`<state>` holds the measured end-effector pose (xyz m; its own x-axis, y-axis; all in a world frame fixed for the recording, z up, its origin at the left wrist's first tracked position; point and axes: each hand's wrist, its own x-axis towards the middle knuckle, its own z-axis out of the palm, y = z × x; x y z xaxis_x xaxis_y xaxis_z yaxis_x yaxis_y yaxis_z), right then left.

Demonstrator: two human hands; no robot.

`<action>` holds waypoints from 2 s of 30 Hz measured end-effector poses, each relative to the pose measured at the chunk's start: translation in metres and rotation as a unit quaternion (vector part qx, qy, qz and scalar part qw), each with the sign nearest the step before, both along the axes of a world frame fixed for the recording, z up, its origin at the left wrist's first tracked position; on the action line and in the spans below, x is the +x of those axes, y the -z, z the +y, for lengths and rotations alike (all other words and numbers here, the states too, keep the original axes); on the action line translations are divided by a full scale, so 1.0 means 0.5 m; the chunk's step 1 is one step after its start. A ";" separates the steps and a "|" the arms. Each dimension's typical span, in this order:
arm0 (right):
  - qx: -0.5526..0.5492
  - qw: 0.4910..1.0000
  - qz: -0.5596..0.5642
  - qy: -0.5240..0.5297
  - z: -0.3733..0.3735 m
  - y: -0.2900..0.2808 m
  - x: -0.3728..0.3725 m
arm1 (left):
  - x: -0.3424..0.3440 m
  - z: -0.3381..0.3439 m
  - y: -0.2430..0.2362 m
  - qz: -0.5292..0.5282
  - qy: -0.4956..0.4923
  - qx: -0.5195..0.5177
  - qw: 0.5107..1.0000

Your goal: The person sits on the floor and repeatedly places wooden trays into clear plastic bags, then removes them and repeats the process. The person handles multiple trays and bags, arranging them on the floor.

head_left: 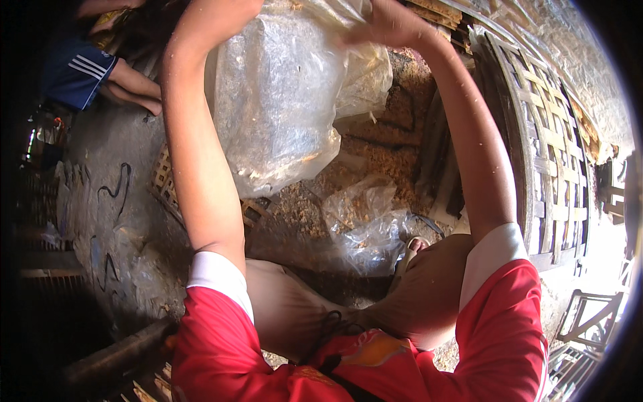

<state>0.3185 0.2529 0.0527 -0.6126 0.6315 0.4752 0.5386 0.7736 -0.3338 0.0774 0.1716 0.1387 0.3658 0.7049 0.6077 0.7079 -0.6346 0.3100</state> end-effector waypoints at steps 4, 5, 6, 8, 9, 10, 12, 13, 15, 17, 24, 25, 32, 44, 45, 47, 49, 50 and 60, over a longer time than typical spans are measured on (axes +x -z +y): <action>-0.120 0.971 0.189 -0.082 -0.073 -0.098 -0.095 | 0.011 -0.011 0.010 -0.048 0.016 0.040 0.998; -0.092 0.986 0.131 -0.042 -0.060 -0.087 -0.081 | 0.017 -0.014 0.007 -0.055 0.021 0.039 0.997; -0.064 0.995 0.072 -0.002 -0.034 -0.056 -0.063 | 0.018 -0.020 0.001 -0.062 0.026 0.038 0.997; -0.059 0.994 0.087 0.017 0.028 0.058 -0.020 | 0.014 -0.034 -0.009 -0.062 0.018 0.027 0.998; -0.083 0.990 -0.055 0.097 0.080 0.115 0.033 | 0.026 -0.034 -0.016 -0.061 0.023 0.021 0.998; -0.115 0.956 -0.205 0.173 0.053 0.119 0.024 | 0.013 -0.039 -0.012 -0.050 0.004 0.007 0.999; -0.072 0.975 -0.201 0.059 0.063 0.113 0.072 | -0.001 -0.035 -0.023 -0.062 0.006 0.035 0.997; -0.085 0.988 -0.120 0.036 0.055 0.096 0.054 | -0.010 -0.031 -0.019 -0.065 0.002 0.043 0.997; -0.199 0.979 0.020 0.045 -0.061 -0.039 -0.049 | -0.046 -0.048 -0.005 -0.046 -0.032 0.105 0.993; -0.128 0.991 -0.021 0.027 -0.017 0.023 -0.044 | -0.038 -0.063 -0.020 -0.045 -0.039 0.132 0.989; -0.200 0.966 -0.165 0.024 0.102 0.191 0.085 | -0.091 -0.048 -0.037 -0.128 0.010 0.072 0.989; -0.218 0.973 -0.027 -0.069 0.060 0.150 0.020 | -0.118 -0.049 -0.035 -0.132 0.012 0.055 0.990; -0.348 0.912 -0.161 0.144 0.086 0.267 0.091 | -0.252 -0.010 -0.048 -0.158 -0.028 0.011 0.987; -0.205 0.957 -0.056 -0.197 0.149 0.028 0.019 | -0.096 0.054 0.053 0.090 0.025 -0.133 0.987; -0.045 0.957 -0.041 -0.285 0.033 -0.050 -0.027 | -0.085 0.043 0.072 0.088 0.033 -0.186 0.978; -0.037 0.984 -0.054 -0.168 -0.039 -0.105 -0.023 | 0.014 0.066 0.101 0.067 0.075 -0.230 0.968; -0.015 0.994 -0.051 -0.096 -0.063 -0.128 -0.031 | 0.058 0.039 0.087 0.043 0.012 -0.235 0.971; 0.039 0.998 -0.006 -0.054 -0.055 -0.126 -0.031 | 0.043 0.065 0.104 -0.018 0.054 -0.217 0.974; 0.062 0.993 0.105 0.008 -0.046 -0.073 -0.023 | -0.065 0.158 0.163 -0.382 0.111 -0.227 0.889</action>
<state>0.3071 0.2298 0.0894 -0.4826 0.5687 0.6661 0.4793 0.8080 -0.3426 0.0447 0.2507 0.0575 0.1295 0.9027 0.4103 0.0532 -0.4195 0.9062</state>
